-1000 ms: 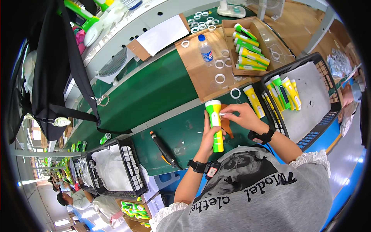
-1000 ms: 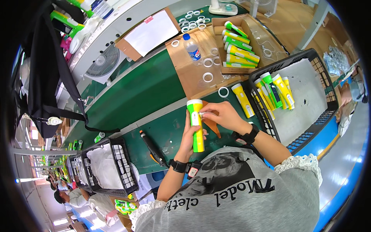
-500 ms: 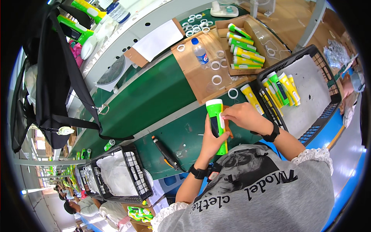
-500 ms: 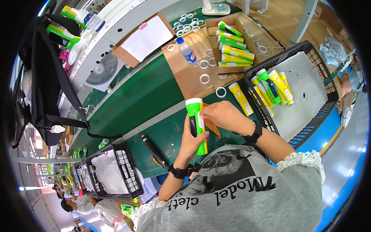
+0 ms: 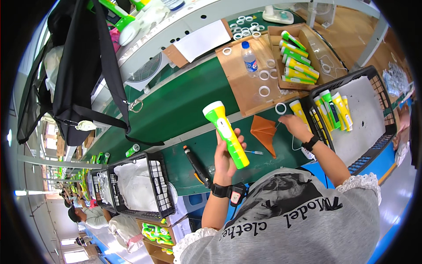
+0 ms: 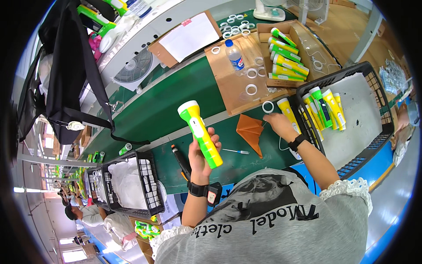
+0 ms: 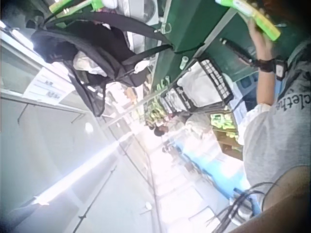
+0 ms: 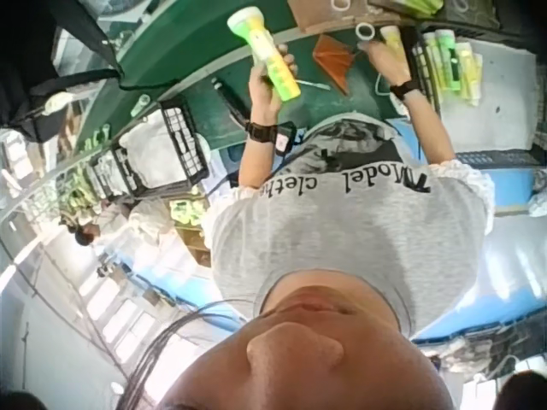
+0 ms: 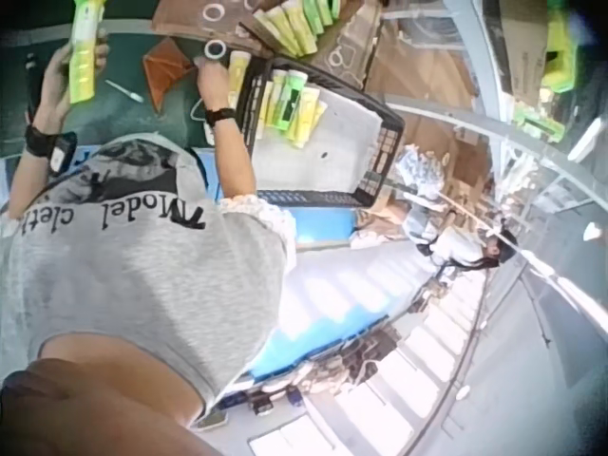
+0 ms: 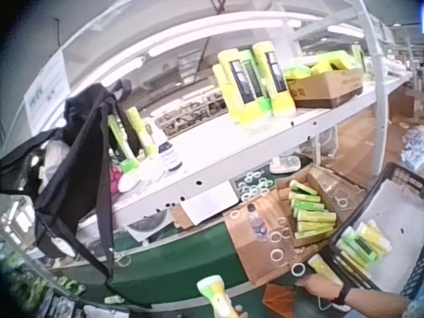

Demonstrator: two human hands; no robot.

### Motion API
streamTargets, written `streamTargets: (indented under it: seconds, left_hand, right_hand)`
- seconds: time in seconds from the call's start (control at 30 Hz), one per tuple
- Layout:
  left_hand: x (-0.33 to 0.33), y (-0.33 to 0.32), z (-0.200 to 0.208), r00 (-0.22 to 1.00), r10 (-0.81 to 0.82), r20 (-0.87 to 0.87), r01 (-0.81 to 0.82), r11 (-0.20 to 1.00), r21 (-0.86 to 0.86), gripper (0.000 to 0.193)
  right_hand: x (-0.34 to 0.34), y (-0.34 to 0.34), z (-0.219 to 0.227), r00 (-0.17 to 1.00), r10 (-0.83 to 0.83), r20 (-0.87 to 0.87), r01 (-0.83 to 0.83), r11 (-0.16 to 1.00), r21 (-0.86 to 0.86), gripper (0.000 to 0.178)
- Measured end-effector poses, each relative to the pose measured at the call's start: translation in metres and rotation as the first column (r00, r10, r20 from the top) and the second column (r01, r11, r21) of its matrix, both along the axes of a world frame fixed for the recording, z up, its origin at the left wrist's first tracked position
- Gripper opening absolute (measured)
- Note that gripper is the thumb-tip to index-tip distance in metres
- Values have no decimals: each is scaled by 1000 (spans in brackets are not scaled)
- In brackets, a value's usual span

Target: Assembling the outer casing and components of green and yellow plastic flashlights on a factory conveyor belt.

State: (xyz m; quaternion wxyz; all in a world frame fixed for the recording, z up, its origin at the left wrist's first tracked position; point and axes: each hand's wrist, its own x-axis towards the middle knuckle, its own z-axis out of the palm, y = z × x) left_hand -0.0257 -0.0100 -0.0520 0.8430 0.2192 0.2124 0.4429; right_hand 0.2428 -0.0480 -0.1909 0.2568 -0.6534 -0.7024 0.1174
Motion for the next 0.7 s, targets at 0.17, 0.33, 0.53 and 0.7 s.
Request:
streamTargets:
  seconds: [0.17, 0.33, 0.53, 0.7]
  left_hand:
    - [-6, -4, -7, 965, -134, 227, 124, 990, 60, 67]
    - [-1, -6, -1, 976, -105, 193, 82, 989, 122, 67]
    - [9, -8, 0, 988, 75, 133, -99, 978, 184, 70]
    - [11, -4, 11, 985, 58, 162, -108, 941, 322, 77]
  right_hand:
    - [-49, 9, 44, 980, -15, -197, 60, 972, 227, 16]
    - [-107, -12, 187, 888, 253, -384, -112, 929, 354, 23]
    - [-138, -24, 201, 907, 207, -366, -71, 933, 353, 40]
    - [-140, -30, 190, 833, 225, -506, -32, 932, 361, 46]
